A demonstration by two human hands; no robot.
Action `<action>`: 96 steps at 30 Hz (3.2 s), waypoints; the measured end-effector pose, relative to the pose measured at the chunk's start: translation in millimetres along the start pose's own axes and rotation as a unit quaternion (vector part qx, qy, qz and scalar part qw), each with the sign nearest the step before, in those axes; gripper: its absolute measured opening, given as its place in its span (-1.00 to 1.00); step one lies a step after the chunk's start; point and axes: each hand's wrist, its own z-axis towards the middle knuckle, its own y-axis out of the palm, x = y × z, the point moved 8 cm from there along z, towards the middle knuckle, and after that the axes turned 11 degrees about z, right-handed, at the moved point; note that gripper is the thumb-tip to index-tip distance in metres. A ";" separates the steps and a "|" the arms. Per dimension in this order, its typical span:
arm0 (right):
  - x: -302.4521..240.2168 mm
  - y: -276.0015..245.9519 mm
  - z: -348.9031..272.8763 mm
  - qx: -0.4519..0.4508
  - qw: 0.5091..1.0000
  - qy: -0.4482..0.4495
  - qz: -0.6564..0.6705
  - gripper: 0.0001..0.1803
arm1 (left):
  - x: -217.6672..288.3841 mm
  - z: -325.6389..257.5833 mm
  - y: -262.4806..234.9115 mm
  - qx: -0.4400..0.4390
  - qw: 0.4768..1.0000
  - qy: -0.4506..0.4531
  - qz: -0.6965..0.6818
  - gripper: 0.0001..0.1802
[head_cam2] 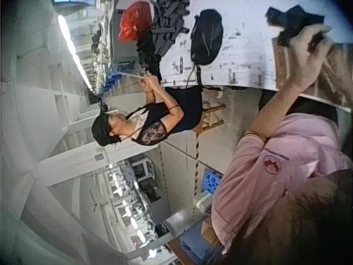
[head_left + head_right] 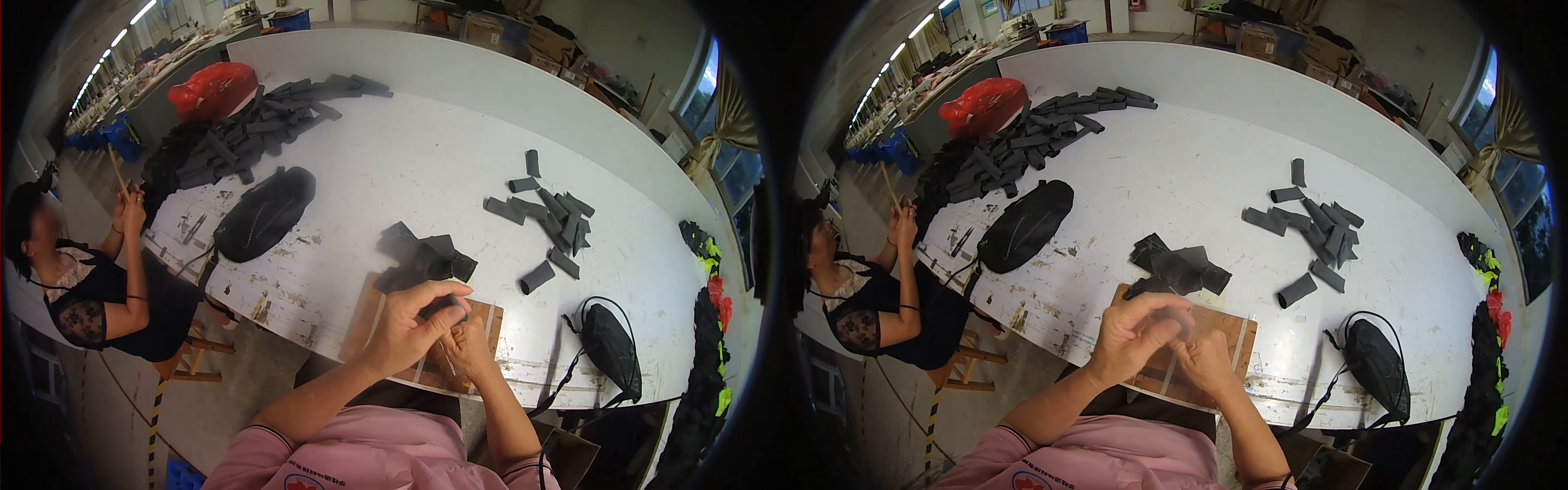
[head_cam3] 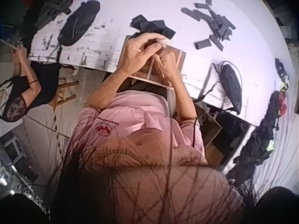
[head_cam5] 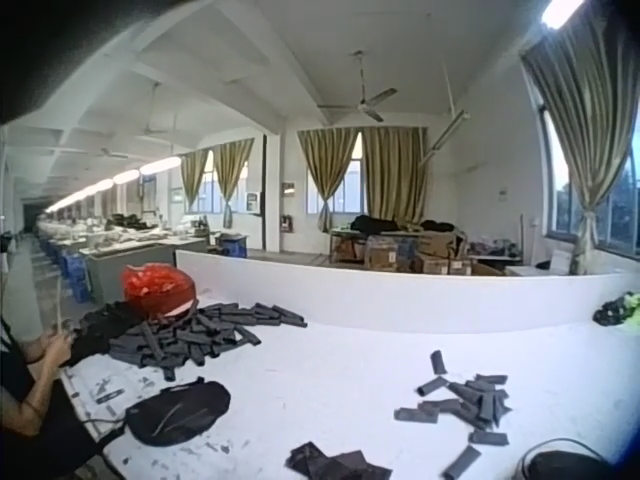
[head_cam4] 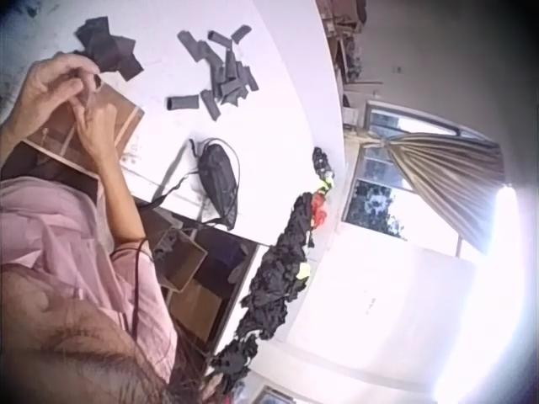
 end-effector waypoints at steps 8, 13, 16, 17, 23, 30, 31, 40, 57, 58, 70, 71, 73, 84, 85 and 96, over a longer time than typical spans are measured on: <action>-47.9 -21.5 14.4 0.035 0.996 -0.041 -0.074 -0.68 | -21.2 2.2 -20.3 0.132 0.943 -0.055 -0.300 -0.87; -31.8 0.2 11.5 0.015 0.995 -0.018 -0.095 -0.63 | -50.9 -12.7 -22.0 0.180 0.938 -0.093 -0.282 -0.85; -25.0 1.6 9.4 0.016 0.995 0.015 -0.093 -0.60 | -41.2 -5.2 -26.3 0.151 0.966 -0.053 -0.204 -0.85; -26.3 0.9 9.1 0.014 0.996 0.013 -0.092 -0.60 | -40.4 -4.3 -28.4 0.153 0.966 -0.053 -0.203 -0.85; -34.3 -2.7 8.9 0.035 0.997 -0.020 -0.068 -0.63 | -30.8 -0.7 -28.6 0.110 0.977 -0.048 -0.177 -0.84; -49.4 -59.2 29.9 0.078 0.990 -0.013 0.121 -0.49 | -51.6 -3.1 -38.1 0.139 0.984 -0.090 -0.065 -0.84; -40.2 -72.0 54.3 0.052 0.936 -0.050 0.345 -0.46 | -55.5 -2.7 -35.8 0.134 0.985 -0.092 -0.048 -0.84; 132.6 -50.7 102.8 0.168 0.966 0.173 -0.094 -0.69 | -133.0 -4.1 17.0 -0.044 0.913 0.023 0.406 -0.68; 6.6 -31.5 76.9 0.196 0.978 -0.072 0.021 -0.83 | -92.8 8.1 -54.3 0.213 0.958 -0.042 0.190 -0.61; 2.4 -24.8 75.1 0.169 0.983 -0.057 0.053 -0.83 | -82.5 18.3 -59.3 0.223 0.942 -0.005 0.251 -0.60; 49.3 22.4 72.6 0.047 0.998 0.030 0.012 -0.81 | -124.2 -23.2 -94.8 0.250 0.919 -0.104 0.288 -0.81; 50.7 22.6 72.2 0.040 0.998 0.051 0.000 -0.80 | -128.1 -27.2 -100.3 0.207 0.918 -0.197 0.274 -0.77; 49.1 13.6 67.0 0.079 0.996 -0.001 -0.035 -0.82 | -139.3 -36.5 -105.2 0.223 0.942 -0.186 0.167 -0.78; -12.1 47.3 -47.9 0.025 0.848 0.205 0.489 -0.82 | -112.0 -108.8 -68.0 0.158 0.945 -0.264 -0.115 -0.85; -5.8 61.7 -56.6 -0.031 0.852 0.232 0.469 -0.79 | -106.9 -108.3 -57.1 0.125 0.958 -0.249 -0.071 -0.89; -16.1 40.4 -53.7 0.174 0.962 0.112 0.179 -0.77 | -58.6 -114.5 -42.5 0.214 0.952 -0.094 0.197 -0.85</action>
